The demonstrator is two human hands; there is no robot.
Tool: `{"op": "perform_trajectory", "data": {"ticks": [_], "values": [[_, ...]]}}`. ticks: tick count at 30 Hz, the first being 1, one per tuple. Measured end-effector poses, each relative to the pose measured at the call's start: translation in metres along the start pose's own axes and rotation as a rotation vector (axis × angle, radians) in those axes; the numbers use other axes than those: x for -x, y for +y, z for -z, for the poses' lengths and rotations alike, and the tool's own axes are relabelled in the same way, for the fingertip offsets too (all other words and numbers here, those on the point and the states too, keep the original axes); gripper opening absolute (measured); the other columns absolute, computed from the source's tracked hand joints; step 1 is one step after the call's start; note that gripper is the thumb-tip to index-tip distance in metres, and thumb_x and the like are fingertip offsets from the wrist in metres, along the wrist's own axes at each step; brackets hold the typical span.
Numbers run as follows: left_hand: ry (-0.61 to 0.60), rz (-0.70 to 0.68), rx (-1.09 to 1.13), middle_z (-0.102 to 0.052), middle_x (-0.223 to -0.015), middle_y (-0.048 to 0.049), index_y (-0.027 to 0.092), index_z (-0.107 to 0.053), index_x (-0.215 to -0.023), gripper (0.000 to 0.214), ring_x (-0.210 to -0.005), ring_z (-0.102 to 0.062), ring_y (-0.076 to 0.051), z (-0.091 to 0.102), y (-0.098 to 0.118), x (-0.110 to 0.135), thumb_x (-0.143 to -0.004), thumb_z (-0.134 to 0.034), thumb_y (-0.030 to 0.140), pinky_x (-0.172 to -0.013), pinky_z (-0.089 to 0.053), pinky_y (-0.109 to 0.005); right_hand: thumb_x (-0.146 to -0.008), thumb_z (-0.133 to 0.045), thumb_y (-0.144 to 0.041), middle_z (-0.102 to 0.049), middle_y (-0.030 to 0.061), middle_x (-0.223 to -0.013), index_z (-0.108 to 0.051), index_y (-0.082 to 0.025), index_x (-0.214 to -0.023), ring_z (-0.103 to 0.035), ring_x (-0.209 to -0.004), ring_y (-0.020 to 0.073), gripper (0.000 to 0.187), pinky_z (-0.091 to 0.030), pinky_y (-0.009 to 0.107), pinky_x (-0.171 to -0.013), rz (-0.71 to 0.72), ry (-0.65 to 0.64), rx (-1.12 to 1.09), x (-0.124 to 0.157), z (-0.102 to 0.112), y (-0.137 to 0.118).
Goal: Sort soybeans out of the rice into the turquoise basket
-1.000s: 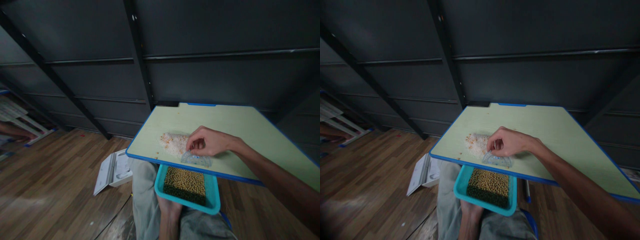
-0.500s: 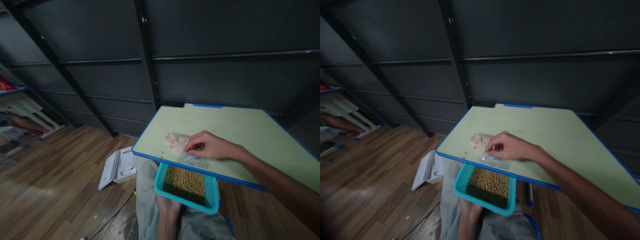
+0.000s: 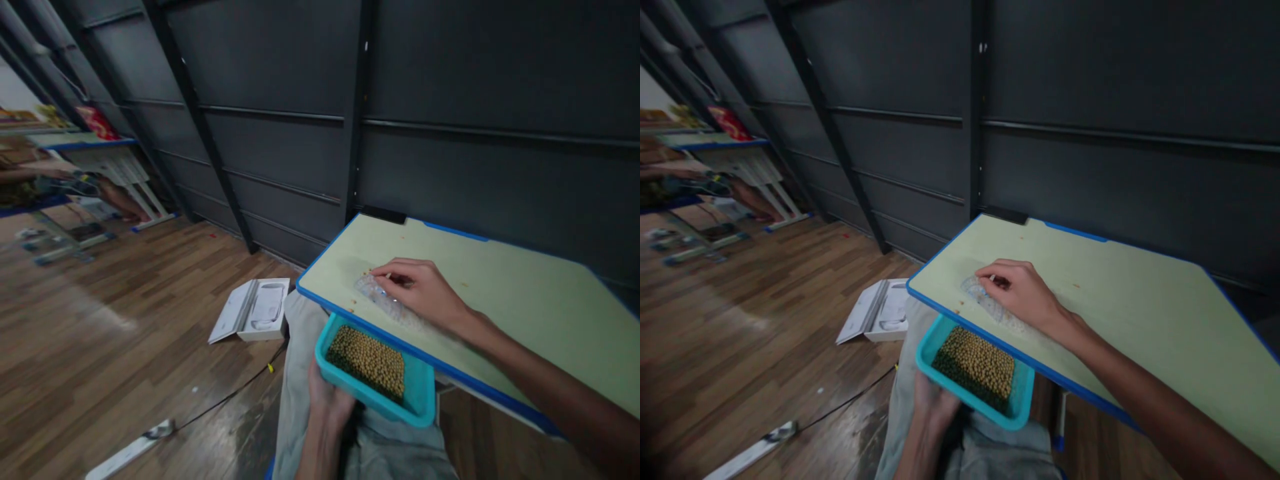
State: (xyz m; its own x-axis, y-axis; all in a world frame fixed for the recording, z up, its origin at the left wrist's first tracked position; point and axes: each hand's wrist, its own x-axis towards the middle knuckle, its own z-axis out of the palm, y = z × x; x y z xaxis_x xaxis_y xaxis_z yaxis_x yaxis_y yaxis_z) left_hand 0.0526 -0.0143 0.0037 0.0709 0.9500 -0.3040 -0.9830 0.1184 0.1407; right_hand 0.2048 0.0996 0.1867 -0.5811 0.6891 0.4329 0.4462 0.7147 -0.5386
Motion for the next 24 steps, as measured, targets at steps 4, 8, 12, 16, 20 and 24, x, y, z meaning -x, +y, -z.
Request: {"op": "perform_trajectory", "data": {"ticks": [4, 8, 12, 16, 20, 24], "values": [[-0.016, 0.02, 0.016, -0.072, -0.12, -0.0142, 0.013, -0.073, -0.111, 0.036, -0.125, -0.057, -0.031, 0.001, 0.005, 0.0, -0.09, -0.049, 0.03, -0.109, -0.041, -0.047, -0.088, -0.061, -0.014, -0.075, 0.003, -0.094, -0.076, -0.021, -0.1, -0.068, -0.081, 0.0158, 0.02, -0.05, 0.028, -0.07, 0.011, -0.034, 0.05, -0.014, -0.013, -0.001], [-0.043, 0.026, 0.054, -0.072, -0.119, -0.0162, 0.01, -0.071, -0.113, 0.038, -0.125, -0.056, -0.032, 0.005, 0.008, 0.0, -0.091, -0.048, 0.031, -0.111, -0.039, -0.048, -0.089, -0.061, -0.015, -0.076, 0.0029, -0.093, -0.076, -0.022, -0.1, -0.067, -0.08, 0.0157, 0.02, -0.05, 0.028, -0.068, 0.013, -0.062, 0.042, -0.015, -0.022, -0.002], [-0.054, -0.011, 0.074, -0.068, -0.127, -0.0175, 0.008, -0.069, -0.118, 0.038, -0.123, -0.059, -0.031, 0.004, 0.008, 0.0, -0.093, -0.047, 0.027, -0.109, -0.04, -0.047, -0.091, -0.06, -0.02, -0.076, 0.0034, -0.094, -0.076, -0.023, -0.101, -0.067, -0.079, 0.0152, 0.019, -0.05, 0.029, -0.069, 0.046, -0.127, -0.036, -0.013, -0.026, -0.004], [-0.069, -0.002, 0.077, -0.07, -0.122, -0.0173, 0.008, -0.069, -0.118, 0.039, -0.121, -0.06, -0.031, 0.003, 0.009, 0.0, -0.094, -0.046, 0.028, -0.108, -0.042, -0.047, -0.092, -0.059, -0.023, -0.076, 0.0047, -0.096, -0.076, -0.023, -0.101, -0.067, -0.08, 0.016, 0.019, -0.05, 0.03, -0.069, 0.044, -0.122, -0.085, -0.012, -0.021, -0.001], [-0.058, 0.005, 0.075, -0.071, -0.12, -0.0176, 0.007, -0.069, -0.117, 0.039, -0.12, -0.061, -0.031, 0.001, 0.008, 0.0, -0.093, -0.048, 0.029, -0.107, -0.043, -0.047, -0.091, -0.061, -0.024, -0.075, 0.006, -0.096, -0.076, -0.022, -0.1, -0.067, -0.079, 0.0171, 0.018, -0.051, 0.03, -0.067, 0.003, 0.033, -0.053, -0.01, -0.009, 0.006], [-0.033, -0.004, 0.06, -0.069, -0.124, -0.0169, 0.007, -0.069, -0.117, 0.039, -0.12, -0.061, -0.031, -0.002, 0.008, 0.002, -0.093, -0.047, 0.027, -0.108, -0.042, -0.047, -0.091, -0.061, -0.024, -0.075, 0.0057, -0.097, -0.076, -0.022, -0.101, -0.068, -0.082, 0.0175, 0.018, -0.052, 0.031, -0.07, -0.01, 0.057, -0.059, -0.008, -0.008, 0.007]]}}
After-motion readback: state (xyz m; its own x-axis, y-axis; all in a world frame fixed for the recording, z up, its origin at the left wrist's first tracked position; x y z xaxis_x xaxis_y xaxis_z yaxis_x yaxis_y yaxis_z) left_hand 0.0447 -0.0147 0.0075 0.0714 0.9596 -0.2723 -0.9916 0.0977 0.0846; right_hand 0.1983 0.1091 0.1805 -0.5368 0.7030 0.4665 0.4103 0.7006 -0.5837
